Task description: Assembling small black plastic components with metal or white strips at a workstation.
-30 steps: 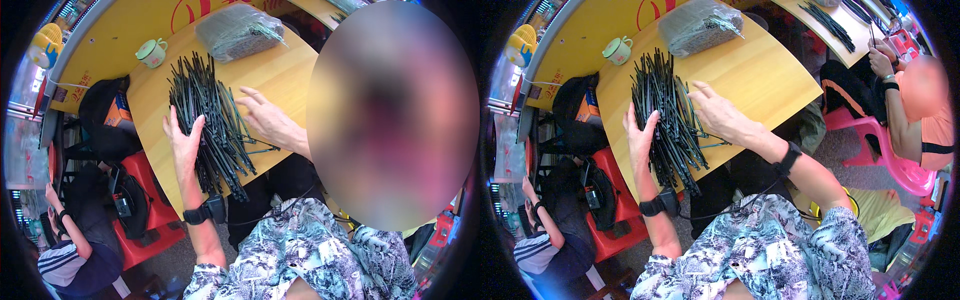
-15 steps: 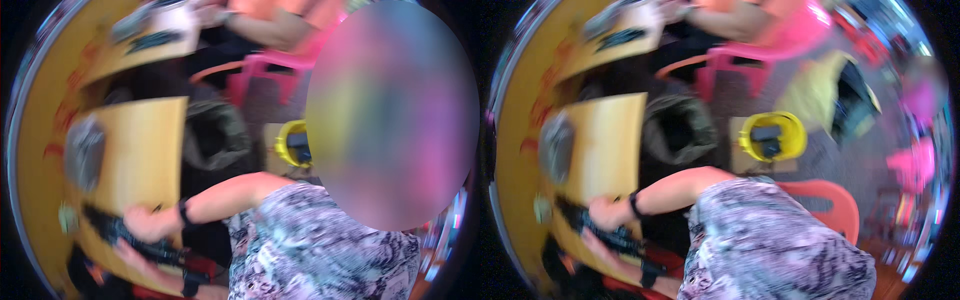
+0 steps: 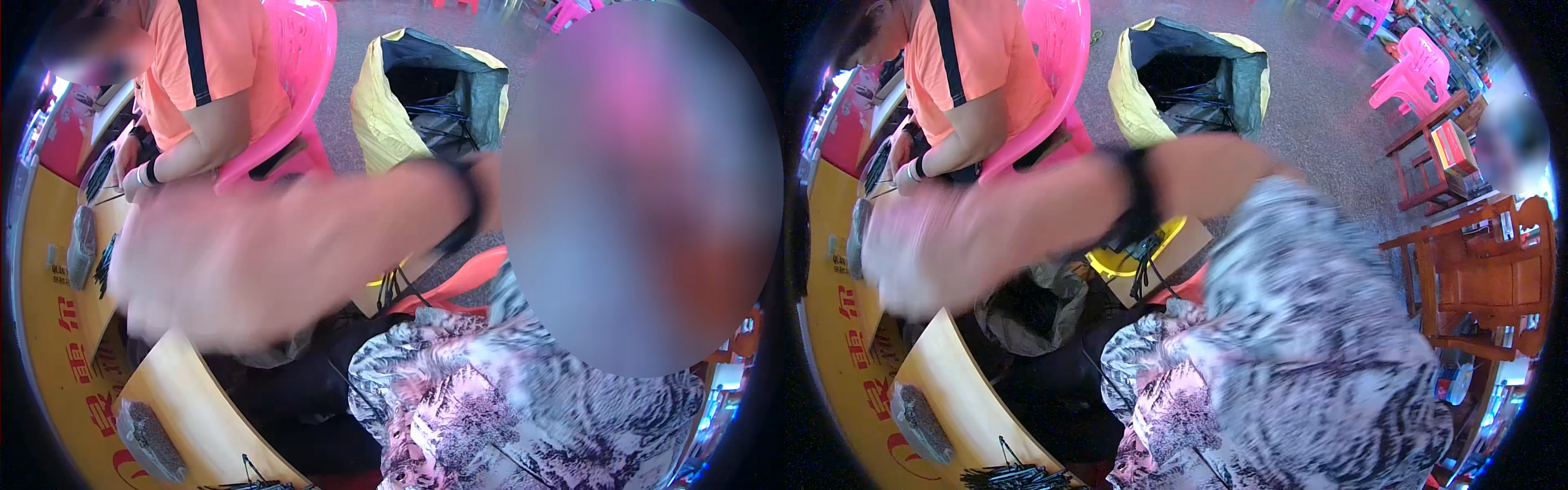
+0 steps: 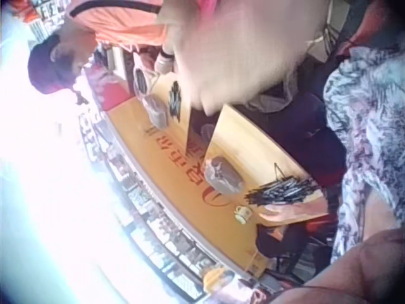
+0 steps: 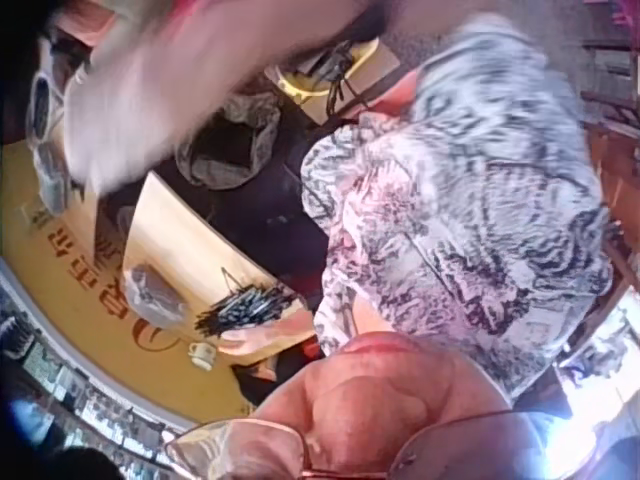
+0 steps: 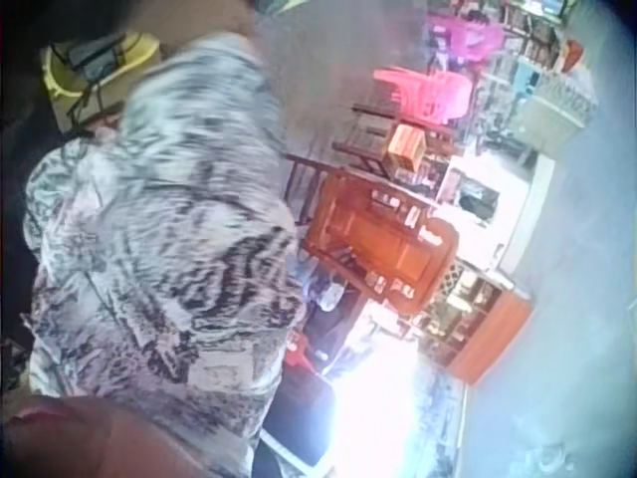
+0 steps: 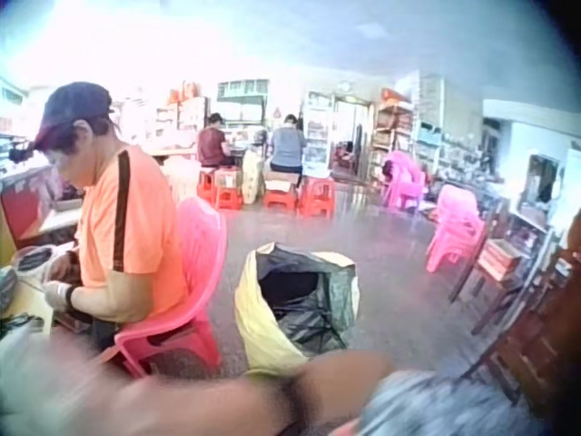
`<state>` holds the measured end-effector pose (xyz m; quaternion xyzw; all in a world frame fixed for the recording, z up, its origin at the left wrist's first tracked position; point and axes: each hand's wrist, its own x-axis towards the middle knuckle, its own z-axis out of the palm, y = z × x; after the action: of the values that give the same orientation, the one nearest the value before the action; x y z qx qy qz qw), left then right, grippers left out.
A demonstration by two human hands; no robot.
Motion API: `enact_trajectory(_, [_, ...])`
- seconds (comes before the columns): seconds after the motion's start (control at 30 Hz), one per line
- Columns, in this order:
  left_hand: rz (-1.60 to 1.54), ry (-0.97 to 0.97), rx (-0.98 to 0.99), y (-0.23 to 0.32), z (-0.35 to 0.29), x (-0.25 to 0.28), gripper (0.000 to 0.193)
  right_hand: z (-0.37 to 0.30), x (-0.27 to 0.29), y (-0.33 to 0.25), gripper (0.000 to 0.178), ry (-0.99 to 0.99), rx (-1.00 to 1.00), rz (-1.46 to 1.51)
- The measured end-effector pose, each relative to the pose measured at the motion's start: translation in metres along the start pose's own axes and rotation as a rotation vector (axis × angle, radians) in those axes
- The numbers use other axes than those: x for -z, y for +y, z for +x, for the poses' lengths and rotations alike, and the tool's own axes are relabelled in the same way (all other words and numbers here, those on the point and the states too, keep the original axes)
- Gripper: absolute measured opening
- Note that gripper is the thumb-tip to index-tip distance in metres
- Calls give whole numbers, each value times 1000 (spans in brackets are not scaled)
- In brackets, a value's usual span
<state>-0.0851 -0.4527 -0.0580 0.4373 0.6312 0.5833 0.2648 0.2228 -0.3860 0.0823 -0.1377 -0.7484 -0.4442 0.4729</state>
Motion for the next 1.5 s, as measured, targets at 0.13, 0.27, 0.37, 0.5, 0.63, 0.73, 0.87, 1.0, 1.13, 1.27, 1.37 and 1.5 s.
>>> enact_trajectory(0.13, [60,48,-109,1,0,-8,41,-2,129,75,32,-821,-1313,306])
enact_trajectory(0.27, [169,17,-217,1,-5,-37,39,-114,227,85,35,-684,-1944,48])
enact_trajectory(0.37, [219,-227,-229,34,-19,-57,35,-176,280,53,33,-763,-2216,-125])
enact_trajectory(0.5, [81,-874,23,23,-30,-119,33,-246,319,-8,19,-369,-2502,-101])
enact_trajectory(0.63, [147,-1052,127,32,-27,-157,34,-269,307,-16,18,-657,-2086,-270])
enact_trajectory(0.73, [199,-1155,26,51,-19,-177,31,-279,301,-11,22,-998,-1647,-391])
enact_trajectory(0.87, [194,-1238,42,82,-15,-211,31,-293,290,4,34,-1307,-1357,-364])
enact_trajectory(1.0, [143,-1440,73,115,-30,-255,36,-312,285,0,41,-1395,-1259,-299])
enact_trajectory(1.13, [87,-1546,202,126,-55,-306,45,-300,273,-9,50,-1257,-1323,-172])
enact_trajectory(1.27, [110,-1555,404,120,-97,-353,71,-309,255,-14,57,-1291,-1319,-138])
enact_trajectory(1.37, [243,-1514,404,119,-127,-378,66,-313,251,-22,52,-1306,-1332,-149])
enact_trajectory(1.5, [211,-1443,379,108,-141,-389,54,-319,255,-26,38,-1284,-1351,-188])
